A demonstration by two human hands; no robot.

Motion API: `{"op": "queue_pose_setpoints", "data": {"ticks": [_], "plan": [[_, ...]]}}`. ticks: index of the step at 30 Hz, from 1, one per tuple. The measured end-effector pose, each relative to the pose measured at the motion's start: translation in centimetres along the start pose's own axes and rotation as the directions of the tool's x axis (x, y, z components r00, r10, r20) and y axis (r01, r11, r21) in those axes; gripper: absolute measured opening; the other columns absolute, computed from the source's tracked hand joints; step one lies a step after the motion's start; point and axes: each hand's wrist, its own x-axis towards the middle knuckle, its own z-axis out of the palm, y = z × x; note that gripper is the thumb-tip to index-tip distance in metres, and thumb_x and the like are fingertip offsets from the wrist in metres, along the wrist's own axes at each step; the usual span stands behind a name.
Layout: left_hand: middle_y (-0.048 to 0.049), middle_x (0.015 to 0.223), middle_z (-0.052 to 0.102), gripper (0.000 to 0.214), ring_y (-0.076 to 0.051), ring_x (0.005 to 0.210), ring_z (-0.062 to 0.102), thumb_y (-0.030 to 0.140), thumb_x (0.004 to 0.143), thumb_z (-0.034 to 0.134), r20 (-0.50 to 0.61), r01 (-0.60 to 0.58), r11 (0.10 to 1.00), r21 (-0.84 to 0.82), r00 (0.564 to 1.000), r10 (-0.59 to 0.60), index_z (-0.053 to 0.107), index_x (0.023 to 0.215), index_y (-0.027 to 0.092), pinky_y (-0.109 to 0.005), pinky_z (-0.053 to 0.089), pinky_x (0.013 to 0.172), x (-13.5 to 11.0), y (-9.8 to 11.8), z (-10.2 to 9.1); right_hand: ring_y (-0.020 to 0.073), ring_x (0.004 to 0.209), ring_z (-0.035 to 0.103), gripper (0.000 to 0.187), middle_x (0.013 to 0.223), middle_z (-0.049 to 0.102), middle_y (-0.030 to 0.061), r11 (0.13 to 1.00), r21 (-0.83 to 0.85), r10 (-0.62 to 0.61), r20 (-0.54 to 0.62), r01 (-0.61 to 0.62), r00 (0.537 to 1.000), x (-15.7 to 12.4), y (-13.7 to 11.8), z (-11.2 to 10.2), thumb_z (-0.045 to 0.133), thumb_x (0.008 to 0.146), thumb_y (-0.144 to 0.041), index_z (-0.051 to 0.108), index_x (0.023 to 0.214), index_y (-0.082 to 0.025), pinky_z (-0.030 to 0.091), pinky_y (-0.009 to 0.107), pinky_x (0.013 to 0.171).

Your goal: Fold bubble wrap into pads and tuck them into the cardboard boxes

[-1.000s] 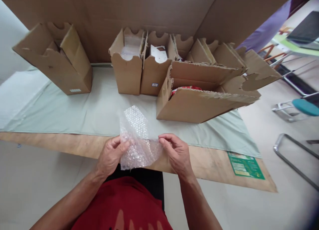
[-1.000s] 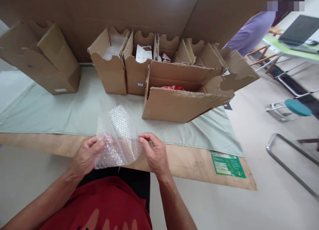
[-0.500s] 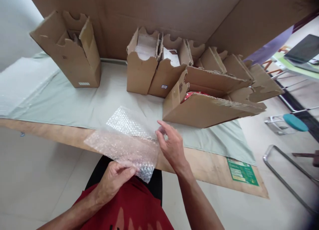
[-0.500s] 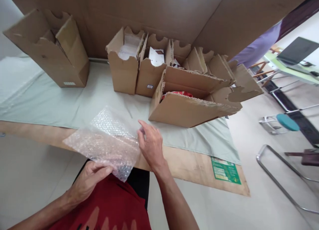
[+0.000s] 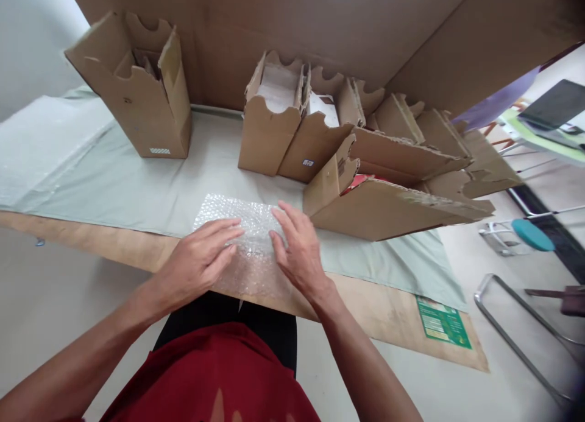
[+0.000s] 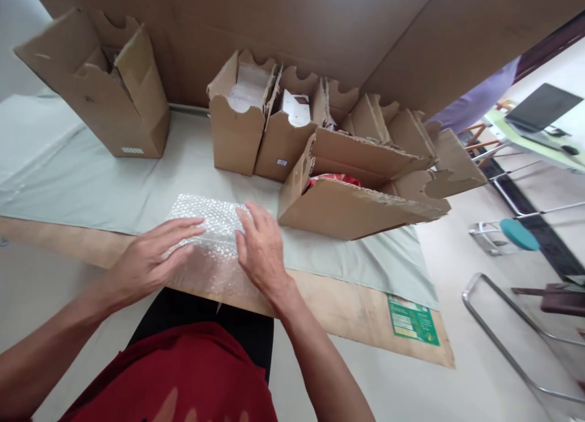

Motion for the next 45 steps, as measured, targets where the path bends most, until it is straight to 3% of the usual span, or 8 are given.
{"op": "queue_pose_setpoints", "data": {"ticks": [6, 12, 21, 28, 33, 37, 42, 45], "plan": [[-0.0226, 0.165, 0.04, 0.064, -0.038, 0.157, 0.029, 0.048, 0.101, 0.047, 0.25, -0.202, 0.78, 0.592, 0.966, 0.061, 0.048, 0.153, 0.01, -0.059, 0.013, 0.129, 3.7, -5.3, 4.6, 0.0313, 0.154, 0.035, 0.056, 0.164, 0.042, 0.0178, 0.995, -0.102, 0.041, 0.356, -0.005, 0.934, 0.2, 0.5, 3.8, 0.052, 0.102, -0.026, 0.046, 0.155, -0.01, 0.034, 0.05, 0.123], [-0.0191, 0.169, 0.034, 0.068, -0.044, 0.158, 0.024, 0.056, 0.1, 0.049, 0.255, -0.191, 0.608, 0.771, 0.967, -0.021, 0.045, 0.157, 0.019, -0.067, 0.015, 0.124, 2.3, -5.2, 3.8, 0.0315, 0.158, 0.027, 0.063, 0.169, 0.032, 0.0158, 0.982, -0.187, 0.108, 0.374, -0.039, 0.921, -2.0, 1.7, 3.1, 0.052, 0.105, -0.043, 0.042, 0.159, -0.013, 0.025, 0.051, 0.127], [-0.0244, 0.168, 0.033, 0.072, -0.045, 0.157, 0.026, 0.06, 0.099, 0.048, 0.154, -0.102, 0.583, 0.806, 0.987, -0.04, 0.044, 0.156, 0.017, -0.067, 0.019, 0.123, -0.1, -6.6, 0.8, 0.0343, 0.152, 0.038, 0.058, 0.162, 0.043, 0.0193, 0.975, -0.198, 0.144, 0.245, -0.096, 0.959, -6.3, 3.5, 1.2, 0.053, 0.105, -0.044, 0.048, 0.153, -0.011, 0.032, 0.055, 0.123], [-0.0138, 0.17, 0.032, 0.064, -0.039, 0.158, 0.026, 0.048, 0.102, 0.05, 0.168, -0.251, 0.716, 0.652, 0.968, 0.186, 0.034, 0.16, 0.028, -0.061, 0.028, 0.125, -3.8, -6.9, -2.2, 0.027, 0.132, 0.061, 0.03, 0.135, 0.07, 0.0122, 0.998, 0.025, -0.052, 0.035, 0.051, 0.998, -11.2, 4.7, -2.4, 0.05, 0.105, -0.015, 0.066, 0.13, -0.021, 0.052, 0.044, 0.104], [-0.0148, 0.16, 0.048, 0.064, -0.041, 0.154, 0.035, 0.049, 0.099, 0.058, 0.195, -0.305, 0.735, 0.605, 0.952, 0.235, 0.041, 0.156, 0.027, -0.063, 0.033, 0.122, -4.4, -6.9, -2.1, 0.0313, 0.136, 0.056, 0.034, 0.143, 0.065, 0.0135, 0.975, 0.035, -0.222, 0.224, 0.22, 0.949, -10.1, 2.7, -2.7, 0.051, 0.102, -0.008, 0.069, 0.128, -0.021, 0.053, 0.046, 0.097], [-0.0139, 0.162, 0.047, 0.06, -0.04, 0.154, 0.034, 0.052, 0.099, 0.056, 0.207, -0.267, 0.791, 0.55, 0.962, 0.18, 0.047, 0.153, 0.027, -0.063, 0.034, 0.122, -4.4, -7.2, -2.6, 0.0308, 0.128, 0.063, 0.021, 0.131, 0.073, 0.0116, 0.94, 0.138, -0.329, 0.13, 0.311, 0.935, -8.3, 1.9, -1.0, 0.055, 0.103, -0.01, 0.072, 0.11, -0.018, 0.053, 0.045, 0.093], [-0.0045, 0.168, 0.04, 0.074, -0.036, 0.157, 0.032, 0.062, 0.094, 0.057, 0.247, -0.115, 0.915, 0.386, 0.969, 0.017, 0.035, 0.161, 0.037, -0.055, 0.042, 0.12, -4.9, -6.8, -5.5, 0.0213, 0.105, 0.073, 0.018, 0.11, 0.079, 0.0039, 0.867, 0.497, 0.028, 0.029, -0.039, 0.999, -7.9, 1.2, -1.1, 0.056, 0.105, -0.018, 0.072, 0.11, -0.024, 0.054, 0.038, 0.094], [-0.0044, 0.168, 0.039, 0.08, -0.036, 0.154, 0.037, 0.063, 0.088, 0.064, 0.263, -0.003, 0.949, 0.316, 0.961, -0.084, 0.038, 0.159, 0.037, -0.054, 0.043, 0.119, -4.4, -5.9, -6.4, 0.0194, 0.092, 0.074, 0.015, 0.098, 0.079, 0.0015, 0.679, 0.659, 0.319, 0.133, -0.324, 0.938, -7.5, 1.3, -2.0, 0.06, 0.103, -0.029, 0.074, 0.101, -0.026, 0.057, 0.033, 0.086]]}}
